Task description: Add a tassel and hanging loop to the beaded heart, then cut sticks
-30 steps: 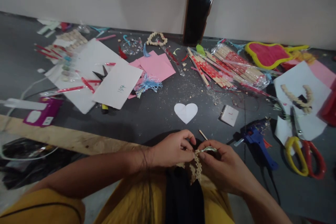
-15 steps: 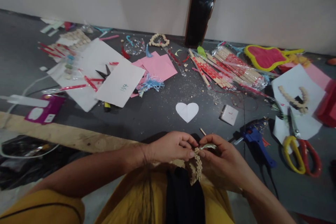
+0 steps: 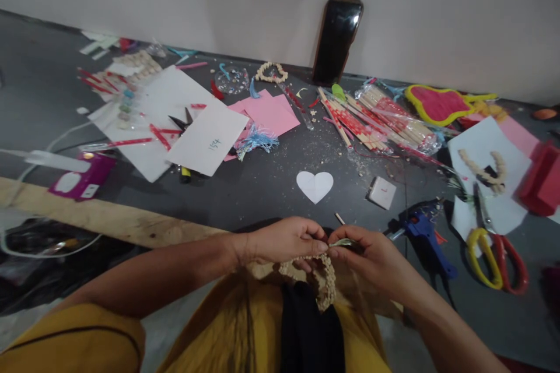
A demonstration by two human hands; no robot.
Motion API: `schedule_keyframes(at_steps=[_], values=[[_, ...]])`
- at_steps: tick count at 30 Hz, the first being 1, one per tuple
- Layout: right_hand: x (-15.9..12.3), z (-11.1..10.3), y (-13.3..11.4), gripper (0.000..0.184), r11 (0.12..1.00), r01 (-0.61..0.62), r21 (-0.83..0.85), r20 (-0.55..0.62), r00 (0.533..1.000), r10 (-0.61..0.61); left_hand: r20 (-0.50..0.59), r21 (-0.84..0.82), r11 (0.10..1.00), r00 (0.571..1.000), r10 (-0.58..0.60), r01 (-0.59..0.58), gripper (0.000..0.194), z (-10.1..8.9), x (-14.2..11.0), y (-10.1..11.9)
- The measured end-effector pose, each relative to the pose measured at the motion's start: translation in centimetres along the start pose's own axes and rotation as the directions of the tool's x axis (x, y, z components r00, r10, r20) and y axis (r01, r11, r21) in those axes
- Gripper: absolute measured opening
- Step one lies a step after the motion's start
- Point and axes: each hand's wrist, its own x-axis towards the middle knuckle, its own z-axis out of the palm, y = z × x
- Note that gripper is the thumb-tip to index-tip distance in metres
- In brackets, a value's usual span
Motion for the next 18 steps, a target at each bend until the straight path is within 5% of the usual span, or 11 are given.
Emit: schedule_keyframes(at_steps=[3,5,7,9,10,12,16,18], values=[[-0.3,-0.5,-0.2,0.027,0.992,0.074,-0.106,-0.049,0.996,-0.080,-0.033,-0.016,1.000,0.999,0.000,0.000,0.038,0.0,0.0,-0.2],[-1.2,-1.5,0.0,0.036,0.941,0.122,-0.314,-0.242,0.949,-0.204,-0.052,-0.024,1.000,0.999,-0.003,0.002,0.037,-0.1,-0.1,-0.3],[-2.5,-2.9,0.6,0.037,0.826,0.012,-0.564,-0.502,0.789,-0.354,-0.070,-0.027,1.000,0.997,-0.016,0.014,0.035,-0.1,-0.2,-0.4],[-4.1,-4.4,1.9,0.035,0.708,-0.280,-0.648,-0.713,0.550,-0.435,-0.084,-0.031,0.999,0.996,-0.018,0.015,0.035,-0.1,-0.1,-0.4],[-4.8,-4.9,2.8,0.037,0.667,-0.416,-0.619,-0.774,0.466,-0.428,-0.090,-0.032,0.999,0.996,-0.015,0.013,0.034,0.0,-0.1,-0.3],[-5.9,-5.5,4.8,0.047,0.582,-0.570,-0.580,-0.809,0.482,-0.336,-0.092,-0.026,1.000,0.996,-0.016,0.014,0.034,0.0,-0.1,-0.3],[-6.6,-4.8,8.1,0.062,0.533,-0.611,-0.585,-0.761,0.640,-0.102,-0.092,-0.009,1.000,0.996,-0.010,0.010,0.032,0.0,-0.1,-0.4],[-6.4,-4.5,8.8,0.063,0.558,-0.621,-0.551,-0.769,0.637,-0.049,-0.092,-0.008,1.000,0.996,-0.011,0.010,0.031,0.0,-0.1,-0.4]])
